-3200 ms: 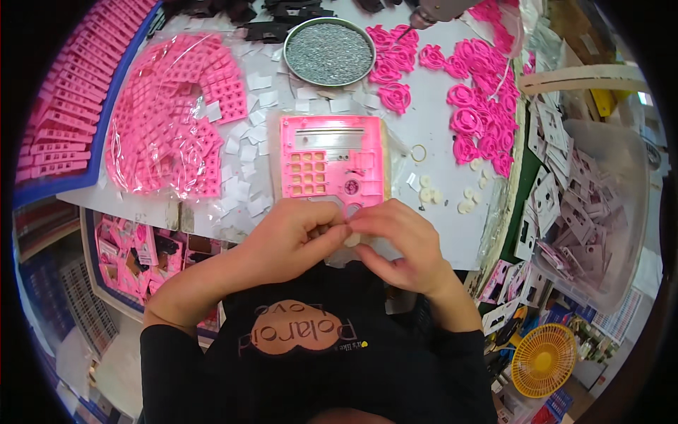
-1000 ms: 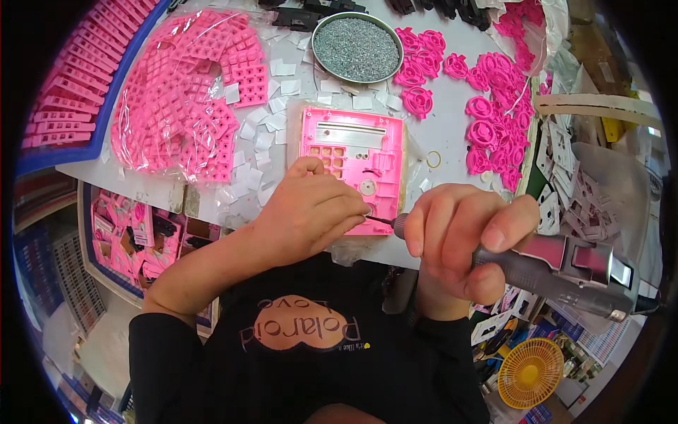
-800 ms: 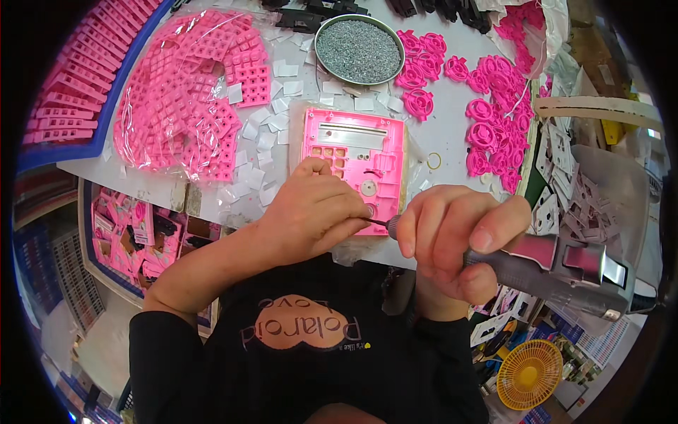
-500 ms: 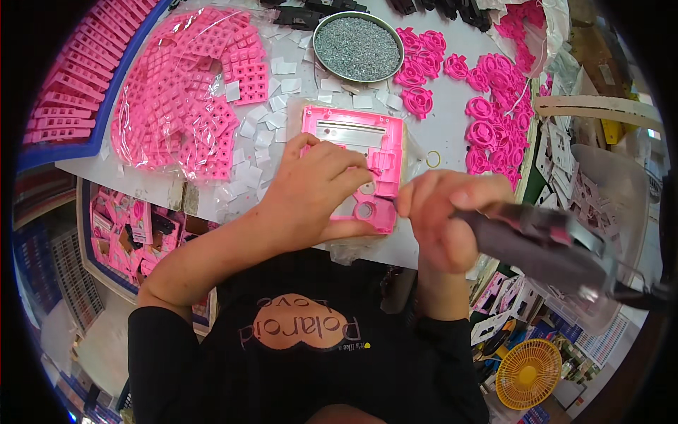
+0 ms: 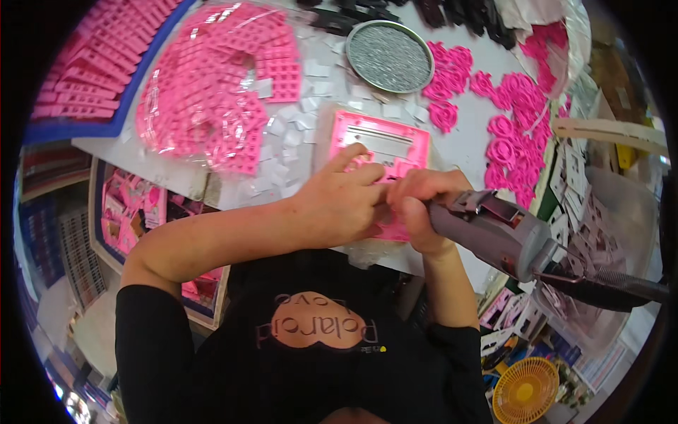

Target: Installing internal electronic components and housing for a pink piggy bank toy using an electric screwdriver.

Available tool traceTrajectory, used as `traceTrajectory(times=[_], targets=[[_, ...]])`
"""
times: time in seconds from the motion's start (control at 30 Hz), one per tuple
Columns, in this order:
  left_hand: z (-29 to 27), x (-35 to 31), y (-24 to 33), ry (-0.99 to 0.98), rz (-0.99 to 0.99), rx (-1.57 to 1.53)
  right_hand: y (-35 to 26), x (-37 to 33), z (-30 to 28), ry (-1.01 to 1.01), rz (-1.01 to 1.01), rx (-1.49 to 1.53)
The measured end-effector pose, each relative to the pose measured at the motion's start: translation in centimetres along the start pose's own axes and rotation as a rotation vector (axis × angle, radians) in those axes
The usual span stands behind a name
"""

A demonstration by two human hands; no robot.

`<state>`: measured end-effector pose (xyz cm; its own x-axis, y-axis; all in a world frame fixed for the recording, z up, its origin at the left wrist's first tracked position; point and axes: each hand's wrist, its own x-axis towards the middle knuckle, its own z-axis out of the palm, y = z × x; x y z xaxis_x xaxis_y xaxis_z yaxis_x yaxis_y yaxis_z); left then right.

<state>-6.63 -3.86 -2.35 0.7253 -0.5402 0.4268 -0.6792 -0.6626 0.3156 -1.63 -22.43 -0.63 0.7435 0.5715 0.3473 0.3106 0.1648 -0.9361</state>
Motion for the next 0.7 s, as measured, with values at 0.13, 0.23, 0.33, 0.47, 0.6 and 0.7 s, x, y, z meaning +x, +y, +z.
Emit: traceTrajectory(times=[0.13, 0.23, 0.33, 0.47, 0.6, 0.7], targets=[[-0.8, 0.6, -0.3, -0.065, 0.02, -0.054, -0.3, 0.8, -0.1, 0.052, 0.031, 0.124], [-2.6, 0.9, -3.2, -0.15, -0.105, -0.189, -2.0, 1.8, -1.1, 0.17, -0.064, 0.342], [-5.1, -0.6, -8.8, 0.147, -0.438, -0.059, -5.4, 3.1, -2.6, 0.156, -0.114, 0.359], [-7.0, -1.3, -13.4, -0.154, -0.657, 0.416, -5.9, 3.8, -4.0, 0.112, -0.107, 0.331], [-8.3, -1.5, -11.5, -0.042, -0.453, 0.353, -5.8, 3.4, -4.4, 0.23, -0.069, 0.124], [-9.0, -1.5, -8.8, 0.163, -0.214, 0.191, -6.8, 3.5, -3.0, 0.544, -0.185, -0.263]])
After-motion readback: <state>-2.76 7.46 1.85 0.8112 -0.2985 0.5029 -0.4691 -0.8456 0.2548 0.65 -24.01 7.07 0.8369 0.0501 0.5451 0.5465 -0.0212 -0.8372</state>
